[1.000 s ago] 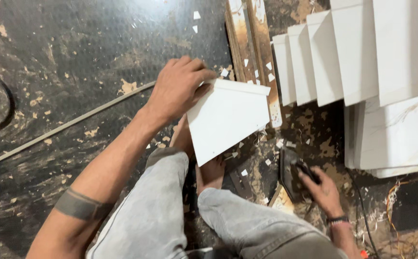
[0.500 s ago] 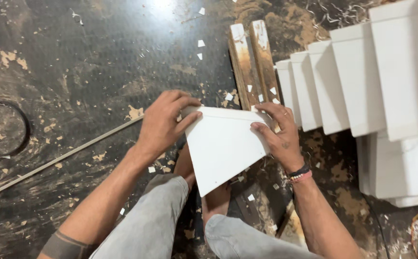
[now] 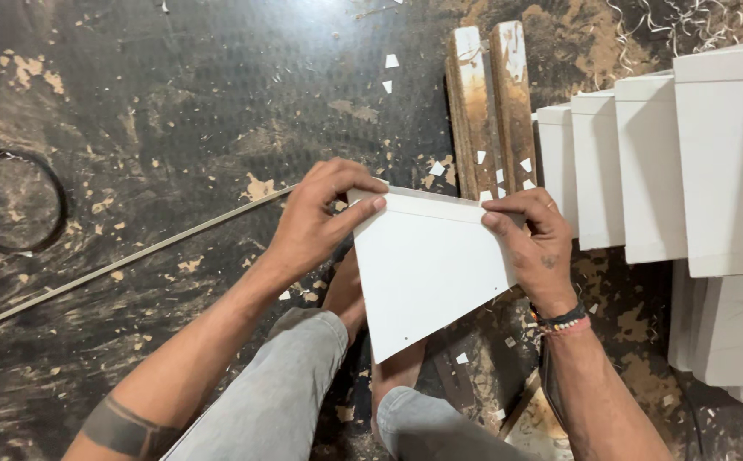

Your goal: The person sits on the floor and applies white edge banding tape to the edge of a triangular wood panel, pressing the tape along the edge by hand and using a hand-held edge banding iron to heat and secure it, then presses and trims the tape ends before setting the finished panel with a stack of similar panels.

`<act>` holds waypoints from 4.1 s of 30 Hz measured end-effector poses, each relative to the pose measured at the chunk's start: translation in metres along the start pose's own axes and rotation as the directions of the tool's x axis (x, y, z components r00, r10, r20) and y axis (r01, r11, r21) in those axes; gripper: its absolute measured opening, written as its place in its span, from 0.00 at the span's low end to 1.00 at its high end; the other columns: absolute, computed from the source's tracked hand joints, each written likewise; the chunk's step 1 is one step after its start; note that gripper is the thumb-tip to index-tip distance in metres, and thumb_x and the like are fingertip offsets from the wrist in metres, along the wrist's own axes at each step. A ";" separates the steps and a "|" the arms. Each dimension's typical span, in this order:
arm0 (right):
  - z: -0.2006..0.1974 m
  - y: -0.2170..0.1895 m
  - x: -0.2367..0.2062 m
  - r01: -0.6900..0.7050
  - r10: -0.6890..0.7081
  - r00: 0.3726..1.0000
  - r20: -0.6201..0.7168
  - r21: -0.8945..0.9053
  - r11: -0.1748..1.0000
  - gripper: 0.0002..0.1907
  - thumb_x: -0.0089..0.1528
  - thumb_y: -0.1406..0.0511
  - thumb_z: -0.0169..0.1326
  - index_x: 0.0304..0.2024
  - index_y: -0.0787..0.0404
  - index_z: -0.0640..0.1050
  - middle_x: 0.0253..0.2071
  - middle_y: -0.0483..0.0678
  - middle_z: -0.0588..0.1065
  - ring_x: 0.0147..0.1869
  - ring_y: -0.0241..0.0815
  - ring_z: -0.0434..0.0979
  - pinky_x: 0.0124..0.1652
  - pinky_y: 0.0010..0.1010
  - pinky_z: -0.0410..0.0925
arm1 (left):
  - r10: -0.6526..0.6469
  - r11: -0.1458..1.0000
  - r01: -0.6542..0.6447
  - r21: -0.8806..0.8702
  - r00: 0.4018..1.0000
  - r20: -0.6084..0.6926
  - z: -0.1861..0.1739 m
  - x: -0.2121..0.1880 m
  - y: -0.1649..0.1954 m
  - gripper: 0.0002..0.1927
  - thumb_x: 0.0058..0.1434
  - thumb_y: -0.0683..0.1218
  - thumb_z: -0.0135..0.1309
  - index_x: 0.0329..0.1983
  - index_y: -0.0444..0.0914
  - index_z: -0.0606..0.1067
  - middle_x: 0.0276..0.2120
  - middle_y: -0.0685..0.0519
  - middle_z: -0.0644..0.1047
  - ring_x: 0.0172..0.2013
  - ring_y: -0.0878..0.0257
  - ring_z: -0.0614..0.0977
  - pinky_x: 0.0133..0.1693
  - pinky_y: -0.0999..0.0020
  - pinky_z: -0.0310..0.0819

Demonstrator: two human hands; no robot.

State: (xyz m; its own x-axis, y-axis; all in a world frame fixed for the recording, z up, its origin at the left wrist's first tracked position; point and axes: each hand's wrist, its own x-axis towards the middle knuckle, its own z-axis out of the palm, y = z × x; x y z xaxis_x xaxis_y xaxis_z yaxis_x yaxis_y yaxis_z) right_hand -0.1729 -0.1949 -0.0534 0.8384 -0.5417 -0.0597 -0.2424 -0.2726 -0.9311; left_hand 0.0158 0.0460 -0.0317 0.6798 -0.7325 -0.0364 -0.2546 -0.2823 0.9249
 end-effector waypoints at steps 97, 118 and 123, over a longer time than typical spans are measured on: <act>0.018 -0.016 0.070 0.126 -0.101 0.987 0.126 -0.213 0.969 0.43 0.73 0.34 0.24 0.72 0.58 0.58 0.48 0.54 0.71 0.48 0.45 0.74 0.52 0.46 0.71 | -0.310 0.720 -0.081 0.690 0.851 0.425 0.100 0.093 0.045 0.35 0.69 0.67 0.26 0.68 0.44 0.68 0.35 0.45 0.83 0.38 0.50 0.85 0.55 0.37 0.62; -0.028 -0.001 0.006 -0.507 0.519 0.855 -0.009 0.197 0.839 0.15 0.69 0.54 0.51 0.41 0.57 0.79 0.37 0.42 0.78 0.39 0.32 0.75 0.40 0.27 0.70 | -0.353 0.609 -0.052 0.792 0.876 0.328 0.020 0.077 0.021 0.40 0.70 0.73 0.25 0.38 0.43 0.82 0.21 0.52 0.79 0.22 0.64 0.79 0.28 0.57 0.78; -0.031 -0.023 -0.011 -0.380 0.398 0.917 -0.008 0.278 0.882 0.10 0.64 0.59 0.60 0.39 0.59 0.80 0.36 0.41 0.78 0.39 0.33 0.75 0.41 0.27 0.69 | -0.325 0.609 -0.053 0.791 0.894 0.310 0.021 0.077 0.021 0.37 0.69 0.71 0.27 0.38 0.45 0.81 0.24 0.49 0.81 0.26 0.60 0.84 0.31 0.52 0.78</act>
State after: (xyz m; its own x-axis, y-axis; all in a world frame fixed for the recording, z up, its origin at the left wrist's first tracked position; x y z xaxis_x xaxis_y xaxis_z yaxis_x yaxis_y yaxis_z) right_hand -0.1919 -0.2070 -0.0198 0.6687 -0.6120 -0.4222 -0.3968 0.1864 -0.8988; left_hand 0.0480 -0.0290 -0.0228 0.4772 -0.7549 -0.4499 -0.7353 -0.6234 0.2660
